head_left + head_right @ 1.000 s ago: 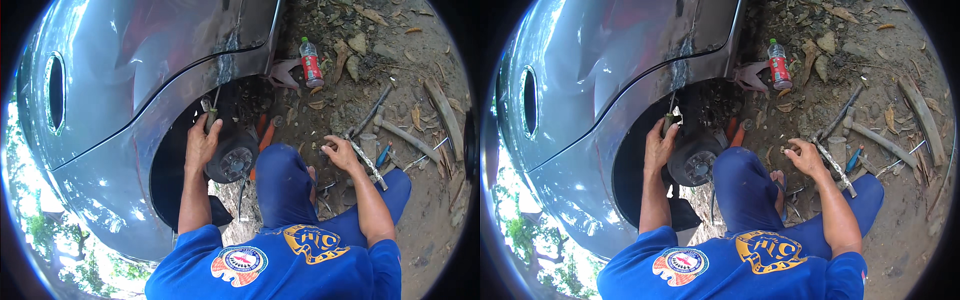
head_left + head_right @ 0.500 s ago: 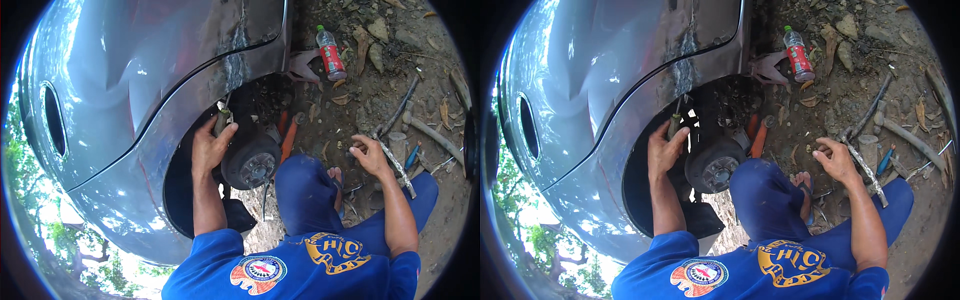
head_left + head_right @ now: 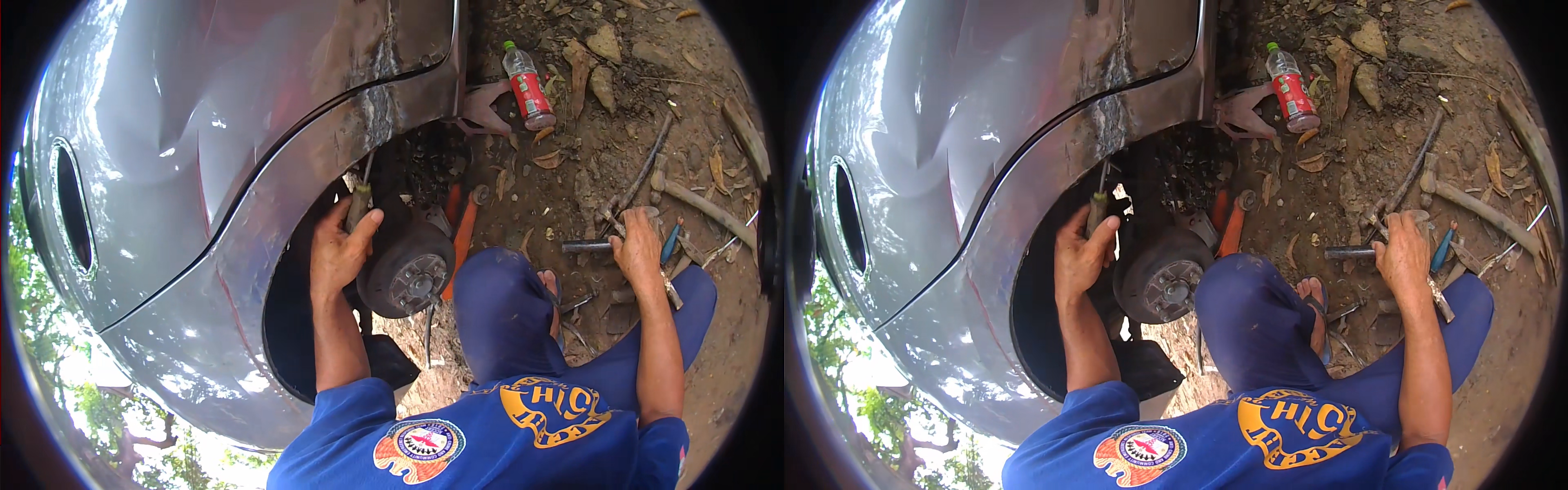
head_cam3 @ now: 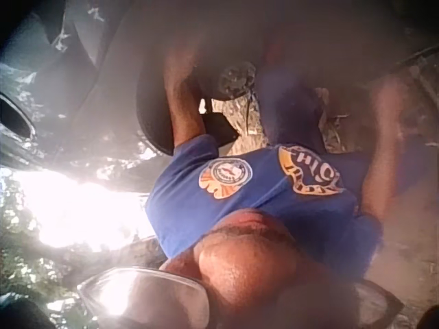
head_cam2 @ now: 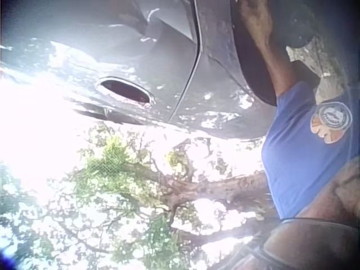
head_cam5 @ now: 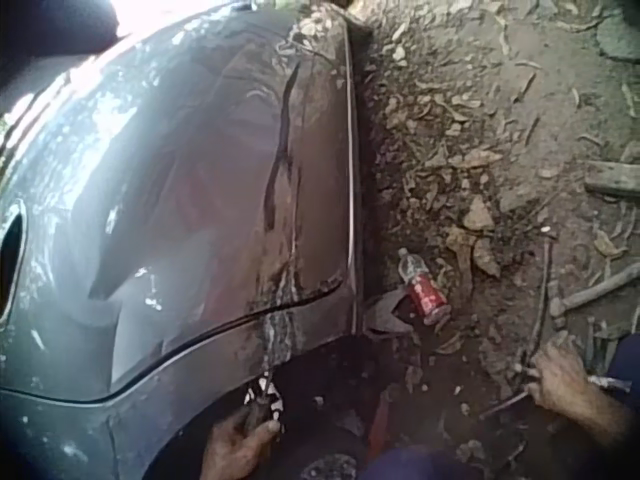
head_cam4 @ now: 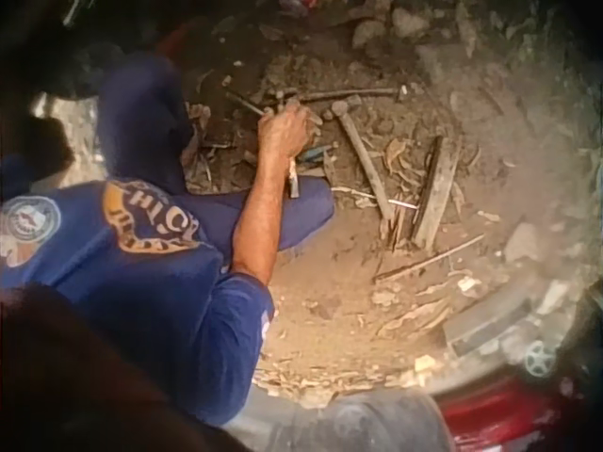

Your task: The recorder is using a hammer and screwdriver to repair the inner panel of a car's wheel well.

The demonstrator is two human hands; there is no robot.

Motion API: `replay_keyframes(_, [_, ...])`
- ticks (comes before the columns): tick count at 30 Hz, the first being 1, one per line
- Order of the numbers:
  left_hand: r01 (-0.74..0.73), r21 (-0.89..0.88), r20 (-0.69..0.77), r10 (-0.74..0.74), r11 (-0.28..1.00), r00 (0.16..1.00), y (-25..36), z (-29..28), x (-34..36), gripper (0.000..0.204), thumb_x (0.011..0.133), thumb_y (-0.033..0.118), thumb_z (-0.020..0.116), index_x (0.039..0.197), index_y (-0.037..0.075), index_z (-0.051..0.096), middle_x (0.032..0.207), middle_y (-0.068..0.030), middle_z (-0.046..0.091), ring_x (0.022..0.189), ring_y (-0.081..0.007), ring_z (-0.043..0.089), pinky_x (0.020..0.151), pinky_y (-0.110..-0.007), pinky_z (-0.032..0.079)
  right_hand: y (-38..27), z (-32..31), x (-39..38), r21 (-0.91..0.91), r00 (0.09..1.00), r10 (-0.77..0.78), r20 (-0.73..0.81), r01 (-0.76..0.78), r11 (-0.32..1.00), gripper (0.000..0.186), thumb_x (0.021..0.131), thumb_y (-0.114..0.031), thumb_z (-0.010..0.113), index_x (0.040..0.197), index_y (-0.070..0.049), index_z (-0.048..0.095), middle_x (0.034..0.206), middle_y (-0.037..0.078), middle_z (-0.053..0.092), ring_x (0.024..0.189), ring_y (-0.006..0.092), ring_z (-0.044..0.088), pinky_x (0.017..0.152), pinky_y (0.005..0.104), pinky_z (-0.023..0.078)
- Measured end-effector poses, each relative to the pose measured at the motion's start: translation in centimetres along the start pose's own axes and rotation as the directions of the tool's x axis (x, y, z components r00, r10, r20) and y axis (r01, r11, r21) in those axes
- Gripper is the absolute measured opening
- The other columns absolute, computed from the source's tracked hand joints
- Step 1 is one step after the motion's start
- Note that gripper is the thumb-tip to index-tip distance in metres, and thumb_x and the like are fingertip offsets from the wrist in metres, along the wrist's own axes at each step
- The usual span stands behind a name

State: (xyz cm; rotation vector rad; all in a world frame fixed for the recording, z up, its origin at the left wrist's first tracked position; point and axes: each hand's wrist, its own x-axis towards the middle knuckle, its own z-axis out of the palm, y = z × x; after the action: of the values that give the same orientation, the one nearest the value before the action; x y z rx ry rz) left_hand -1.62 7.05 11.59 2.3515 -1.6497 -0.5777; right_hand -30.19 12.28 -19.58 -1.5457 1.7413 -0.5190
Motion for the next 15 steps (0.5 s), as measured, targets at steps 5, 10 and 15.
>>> replay_keyframes(5, [-0.015, -0.134, 0.069, 0.024, 0.991, 0.997, -3.0, -1.3, -0.8, 0.037, 0.082, 0.027, 0.068, 0.106, 0.002, 0.057, 0.062, 0.0015, 0.052, 0.048, -0.006, 0.046, 0.044, -0.022, 0.036, 1.3, 1.3, -0.9, -0.118, 0.996, -0.048, 0.072, 0.057, 0.991, 0.034, 0.068, -0.008, 0.071, 0.097, 0.0, 0.054, 0.102, 0.017, 0.053, 0.098, 0.034, 0.054, 0.081, 0.0436, 0.046])
replay_keyframes(10, [-0.239, 0.148, 0.001, 0.241, 0.96, 0.971, -3.7, -2.0, 1.3, 0.041, 0.084, 0.028, 0.065, 0.111, -0.001, 0.056, 0.074, -0.0016, 0.058, 0.061, -0.0083, 0.051, 0.055, -0.023, 0.042, 2.4, 2.7, -1.5, -0.348, 0.988, -0.149, 0.051, 0.157, 0.924, 0.033, 0.067, -0.003, 0.067, 0.096, 0.001, 0.054, 0.102, 0.016, 0.054, 0.1, 0.0321, 0.053, 0.081, 0.043, 0.047])
replay_keyframes(15, [-0.276, 0.22, -0.126, 0.308, 0.936, 0.943, -3.0, -1.0, 1.4, 0.038, 0.085, 0.031, 0.064, 0.106, -0.001, 0.058, 0.077, -0.0034, 0.061, 0.066, -0.0135, 0.053, 0.061, -0.028, 0.045, 1.6, 1.8, -1.3, -0.295, 0.993, -0.066, 0.094, 0.091, 0.951, 0.028, 0.07, 0.0, 0.061, 0.097, 0.001, 0.054, 0.097, 0.017, 0.057, 0.096, 0.0343, 0.054, 0.081, 0.0427, 0.048])
